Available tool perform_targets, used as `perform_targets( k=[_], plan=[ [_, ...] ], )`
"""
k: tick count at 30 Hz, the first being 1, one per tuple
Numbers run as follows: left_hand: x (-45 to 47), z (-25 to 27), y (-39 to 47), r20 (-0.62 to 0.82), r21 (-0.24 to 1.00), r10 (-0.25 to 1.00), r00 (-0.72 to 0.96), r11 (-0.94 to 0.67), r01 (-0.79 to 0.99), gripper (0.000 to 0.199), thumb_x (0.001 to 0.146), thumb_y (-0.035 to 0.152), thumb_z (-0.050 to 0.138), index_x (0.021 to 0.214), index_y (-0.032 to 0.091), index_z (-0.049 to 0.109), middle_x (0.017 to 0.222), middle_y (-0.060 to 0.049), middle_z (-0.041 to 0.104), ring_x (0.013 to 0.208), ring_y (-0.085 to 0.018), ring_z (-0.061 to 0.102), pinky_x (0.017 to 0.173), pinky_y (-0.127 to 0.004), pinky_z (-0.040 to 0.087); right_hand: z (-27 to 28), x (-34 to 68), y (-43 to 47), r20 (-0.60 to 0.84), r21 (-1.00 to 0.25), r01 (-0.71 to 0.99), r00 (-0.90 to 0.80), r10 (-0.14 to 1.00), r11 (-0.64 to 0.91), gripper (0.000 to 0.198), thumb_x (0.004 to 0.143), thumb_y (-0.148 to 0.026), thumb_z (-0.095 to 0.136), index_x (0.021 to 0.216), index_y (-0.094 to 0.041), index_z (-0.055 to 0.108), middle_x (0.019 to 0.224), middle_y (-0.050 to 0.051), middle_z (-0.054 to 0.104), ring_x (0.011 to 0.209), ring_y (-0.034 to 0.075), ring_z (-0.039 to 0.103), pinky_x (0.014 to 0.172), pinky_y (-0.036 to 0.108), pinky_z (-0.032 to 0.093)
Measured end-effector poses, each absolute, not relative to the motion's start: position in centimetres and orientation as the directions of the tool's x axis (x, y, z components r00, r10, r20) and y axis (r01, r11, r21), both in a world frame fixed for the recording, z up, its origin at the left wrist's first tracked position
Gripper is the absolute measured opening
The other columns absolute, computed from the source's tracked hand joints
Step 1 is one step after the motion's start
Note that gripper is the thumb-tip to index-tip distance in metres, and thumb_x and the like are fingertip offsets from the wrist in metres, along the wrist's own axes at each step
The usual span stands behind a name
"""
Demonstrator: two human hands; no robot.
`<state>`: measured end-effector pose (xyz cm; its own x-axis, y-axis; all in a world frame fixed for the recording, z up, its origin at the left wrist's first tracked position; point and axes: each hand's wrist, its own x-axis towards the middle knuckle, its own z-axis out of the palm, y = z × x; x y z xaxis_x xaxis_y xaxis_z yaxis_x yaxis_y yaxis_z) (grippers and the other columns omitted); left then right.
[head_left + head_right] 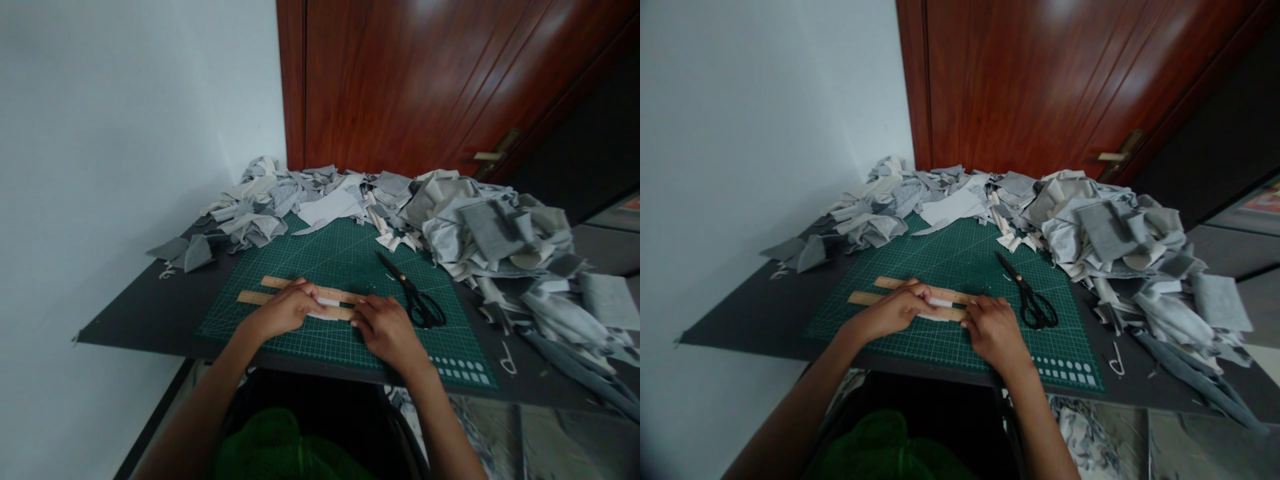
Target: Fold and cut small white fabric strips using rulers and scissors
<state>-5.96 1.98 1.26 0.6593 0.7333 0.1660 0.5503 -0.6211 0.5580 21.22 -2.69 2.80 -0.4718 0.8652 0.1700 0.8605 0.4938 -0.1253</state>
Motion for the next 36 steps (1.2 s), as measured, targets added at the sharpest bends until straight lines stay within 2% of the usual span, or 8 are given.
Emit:
perform_targets(
  k=[18, 20, 23, 25, 29, 31, 33, 36],
  plan=[
    [-5.6, 2.3, 1.3, 0.128, 0.551, 0.756, 0.642, -0.593, 0.587, 0.056, 0.078, -0.011, 0.049, 0.103, 0.029, 0.08, 0.103, -0.001, 0.062, 0.104, -0.019, 0.054, 0.097, -0.032, 0.043, 2.4, 21.5, -2.7, 0.178, -0.159, 0.84, -0.493, 0.852, 0.519, 0.016, 0.095, -0.024, 0.065, 0.108, -0.019, 0.074, 0.111, 0.011, 0.074, 0.099, 0.029, 0.068, 0.088, 0.042, 0.044],
    [-5.7, 2.2, 1.3, 0.137, 0.546, 0.75, 0.647, -0.602, 0.582, 0.055, 0.079, -0.01, 0.049, 0.102, 0.028, 0.08, 0.103, -0.002, 0.062, 0.103, -0.019, 0.054, 0.096, -0.032, 0.044, 2.2, 21.5, -2.6, 0.183, -0.201, 0.831, -0.488, 0.854, 0.518, 0.016, 0.095, -0.023, 0.064, 0.108, -0.019, 0.074, 0.111, 0.011, 0.073, 0.101, 0.029, 0.068, 0.09, 0.043, 0.045],
    [-5.7, 2.1, 1.4, 0.148, 0.543, 0.741, 0.654, -0.614, 0.573, 0.053, 0.079, -0.009, 0.048, 0.102, 0.028, 0.08, 0.101, -0.002, 0.061, 0.103, -0.02, 0.054, 0.094, -0.032, 0.044, 2.1, 21.5, -2.7, 0.224, -0.332, 0.786, -0.472, 0.853, 0.522, 0.021, 0.099, -0.021, 0.056, 0.113, -0.019, 0.072, 0.111, 0.011, 0.072, 0.101, 0.027, 0.067, 0.094, 0.043, 0.047],
    [-5.7, 2.1, 1.5, 0.15, 0.544, 0.74, 0.656, -0.616, 0.57, 0.054, 0.08, -0.008, 0.048, 0.102, 0.029, 0.08, 0.101, -0.002, 0.061, 0.103, -0.02, 0.054, 0.094, -0.032, 0.044, 2.2, 21.2, -2.9, 0.274, -0.44, 0.726, -0.453, 0.849, 0.529, 0.032, 0.1, -0.013, 0.046, 0.123, -0.02, 0.068, 0.115, 0.011, 0.071, 0.105, 0.025, 0.067, 0.095, 0.042, 0.049],
    [-5.7, 2.1, 1.6, 0.14, 0.544, 0.748, 0.649, -0.605, 0.581, 0.055, 0.08, -0.009, 0.048, 0.102, 0.03, 0.08, 0.104, -0.001, 0.063, 0.104, -0.02, 0.054, 0.097, -0.034, 0.043, 1.9, 19.5, -3.6, 0.34, -0.612, 0.559, -0.454, 0.824, 0.56, 0.054, 0.092, 0.001, 0.036, 0.136, -0.022, 0.059, 0.129, 0.01, 0.068, 0.12, 0.022, 0.064, 0.104, 0.039, 0.049],
    [-5.7, 2.0, 1.6, 0.134, 0.546, 0.741, 0.657, -0.609, 0.575, 0.059, 0.079, -0.01, 0.047, 0.106, 0.031, 0.079, 0.104, -0.001, 0.064, 0.105, -0.02, 0.055, 0.099, -0.035, 0.042, 1.5, 18.3, -4.0, 0.335, -0.671, 0.511, -0.437, 0.834, 0.537, 0.051, 0.094, -0.002, 0.038, 0.138, -0.022, 0.054, 0.125, 0.009, 0.071, 0.109, 0.02, 0.069, 0.097, 0.036, 0.054],
    [-5.7, 2.0, 1.7, 0.137, 0.547, 0.733, 0.667, -0.617, 0.566, 0.059, 0.079, -0.01, 0.046, 0.105, 0.032, 0.079, 0.103, 0.0, 0.064, 0.104, -0.019, 0.056, 0.098, -0.033, 0.042, 0.8, 17.0, -4.3, 0.323, -0.714, 0.51, -0.368, 0.872, 0.48, 0.042, 0.098, -0.007, 0.04, 0.136, -0.021, 0.051, 0.112, 0.008, 0.075, 0.092, 0.02, 0.072, 0.084, 0.032, 0.057],
    [-5.6, 1.8, 2.0, 0.149, 0.548, 0.731, 0.666, -0.622, 0.56, 0.048, 0.079, -0.008, 0.048, 0.092, 0.027, 0.078, 0.098, 0.0, 0.065, 0.099, -0.018, 0.056, 0.092, -0.032, 0.043, 0.0, 15.7, -4.6, 0.375, -0.654, 0.574, -0.322, 0.87, 0.494, 0.026, 0.099, -0.008, 0.045, 0.115, -0.021, 0.061, 0.101, 0.007, 0.076, 0.09, 0.022, 0.072, 0.084, 0.033, 0.055]
  ],
)
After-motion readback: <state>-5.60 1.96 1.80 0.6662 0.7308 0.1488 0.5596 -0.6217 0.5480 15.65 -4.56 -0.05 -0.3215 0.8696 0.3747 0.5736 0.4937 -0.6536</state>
